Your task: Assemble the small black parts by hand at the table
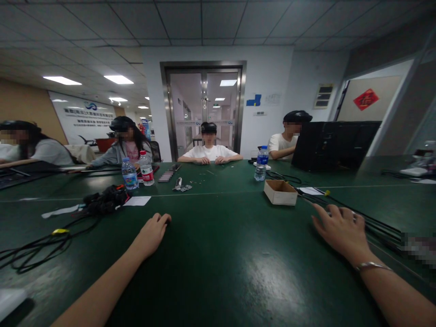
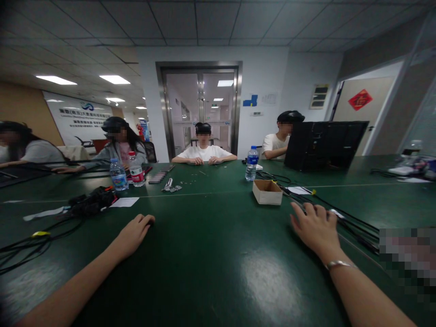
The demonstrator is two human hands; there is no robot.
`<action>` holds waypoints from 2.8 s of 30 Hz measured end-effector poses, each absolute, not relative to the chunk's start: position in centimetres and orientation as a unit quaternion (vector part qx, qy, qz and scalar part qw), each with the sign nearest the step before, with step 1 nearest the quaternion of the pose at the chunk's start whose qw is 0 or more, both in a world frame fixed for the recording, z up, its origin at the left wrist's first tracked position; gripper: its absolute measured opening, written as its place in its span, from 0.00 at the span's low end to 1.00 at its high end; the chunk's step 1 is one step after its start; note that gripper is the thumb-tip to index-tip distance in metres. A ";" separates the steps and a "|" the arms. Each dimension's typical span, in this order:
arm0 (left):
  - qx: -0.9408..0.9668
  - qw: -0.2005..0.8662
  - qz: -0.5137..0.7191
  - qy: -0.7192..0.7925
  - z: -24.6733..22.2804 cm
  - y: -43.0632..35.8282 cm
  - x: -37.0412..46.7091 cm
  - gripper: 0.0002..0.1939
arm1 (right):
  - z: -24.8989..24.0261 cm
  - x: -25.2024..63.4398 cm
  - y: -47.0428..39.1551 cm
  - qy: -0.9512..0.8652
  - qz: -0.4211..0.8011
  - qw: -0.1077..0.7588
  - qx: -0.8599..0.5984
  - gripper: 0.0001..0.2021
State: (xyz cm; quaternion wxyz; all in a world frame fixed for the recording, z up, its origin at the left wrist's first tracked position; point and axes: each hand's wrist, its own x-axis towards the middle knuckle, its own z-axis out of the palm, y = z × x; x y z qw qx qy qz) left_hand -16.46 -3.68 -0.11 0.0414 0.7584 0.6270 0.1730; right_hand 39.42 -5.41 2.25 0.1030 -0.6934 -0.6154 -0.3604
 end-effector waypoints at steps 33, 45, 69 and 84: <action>0.737 0.199 0.308 0.568 0.3 -2.5 -1.0 0.17 | 1.4 16.1 -1.5 -0.854 0.042 0.238 -0.462 0.11; 0.714 0.257 0.426 0.493 -1.0 -0.7 -2.6 0.11 | 1.6 16.0 -1.9 -0.839 0.072 0.257 -0.475 0.12; 0.634 0.420 0.477 0.441 -0.2 -0.8 -2.6 0.11 | 1.6 15.9 -2.0 -0.831 0.070 0.271 -0.480 0.12; 0.651 0.394 0.476 0.441 -1.0 -0.2 -2.5 0.13 | 1.7 15.7 -2.1 -0.838 0.054 0.275 -0.469 0.12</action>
